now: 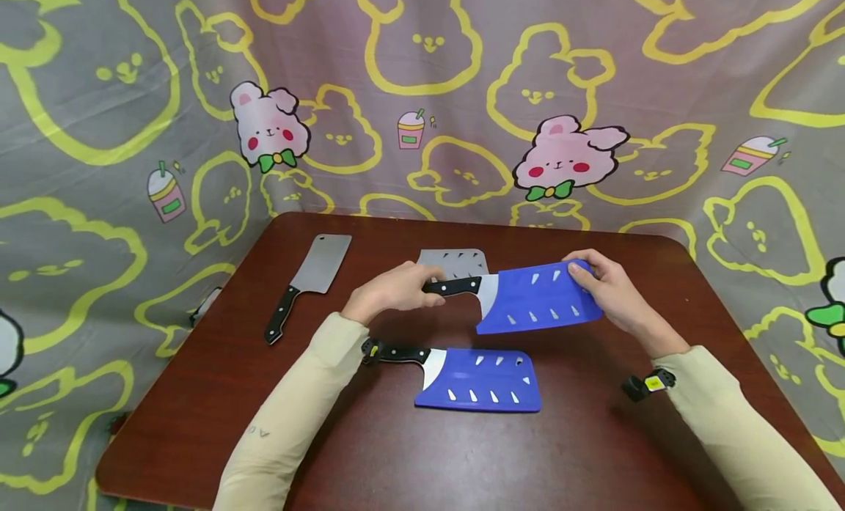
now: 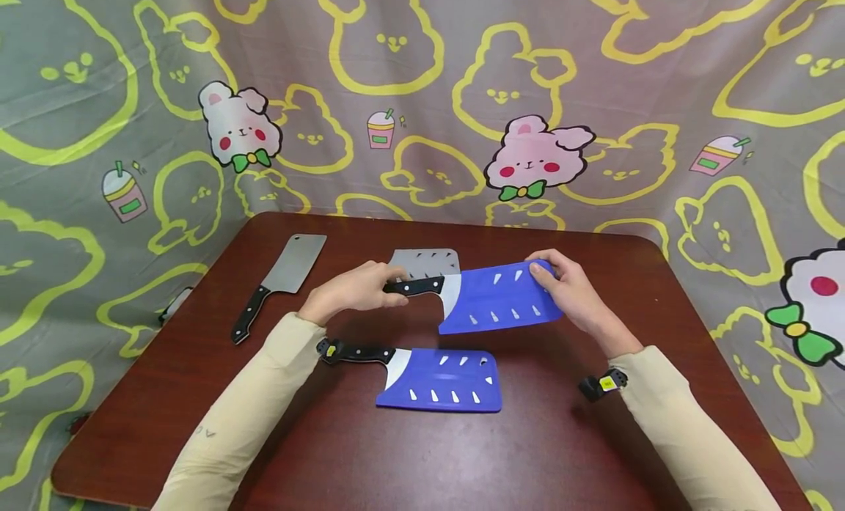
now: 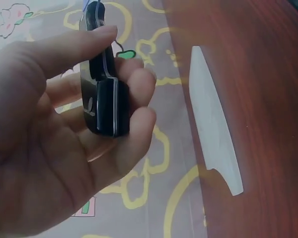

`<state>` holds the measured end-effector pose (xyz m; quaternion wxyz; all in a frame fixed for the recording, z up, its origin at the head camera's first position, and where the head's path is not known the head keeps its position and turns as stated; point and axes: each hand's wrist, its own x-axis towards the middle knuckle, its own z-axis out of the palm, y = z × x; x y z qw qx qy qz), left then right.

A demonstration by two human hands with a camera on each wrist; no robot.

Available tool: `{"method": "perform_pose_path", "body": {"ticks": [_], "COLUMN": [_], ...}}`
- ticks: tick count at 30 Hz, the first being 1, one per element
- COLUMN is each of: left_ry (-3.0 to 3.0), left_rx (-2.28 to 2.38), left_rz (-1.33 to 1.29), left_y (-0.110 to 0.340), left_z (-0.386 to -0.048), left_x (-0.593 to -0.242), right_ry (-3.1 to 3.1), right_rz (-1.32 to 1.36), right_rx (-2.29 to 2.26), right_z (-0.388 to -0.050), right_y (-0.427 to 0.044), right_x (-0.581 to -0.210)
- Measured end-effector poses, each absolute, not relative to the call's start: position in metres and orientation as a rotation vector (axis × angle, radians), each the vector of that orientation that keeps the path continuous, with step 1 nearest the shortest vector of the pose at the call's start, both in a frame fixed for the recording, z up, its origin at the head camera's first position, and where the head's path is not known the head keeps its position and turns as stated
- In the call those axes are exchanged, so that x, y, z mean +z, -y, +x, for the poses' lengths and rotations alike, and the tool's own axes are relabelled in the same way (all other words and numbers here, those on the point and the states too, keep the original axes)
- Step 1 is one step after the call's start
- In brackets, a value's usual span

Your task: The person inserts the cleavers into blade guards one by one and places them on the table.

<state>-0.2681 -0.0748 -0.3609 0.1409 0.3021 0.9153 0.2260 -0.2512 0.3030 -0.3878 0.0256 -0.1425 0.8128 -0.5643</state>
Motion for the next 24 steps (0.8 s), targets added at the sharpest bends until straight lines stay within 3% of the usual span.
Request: {"method": "perform_pose_path", "body": {"ticks": [24], "left_ry": [-2.655], "left_rx": [0.408], "left_rz": [0.757], "left_y": [0.016], "left_z": [-0.274], "left_x": [-0.388], "right_ry": [-2.698], "right_rz": [-0.16], "right_rx": [-1.188], "right_z": [-0.273], "right_y": [-0.344], "right_x": [-0.423]}}
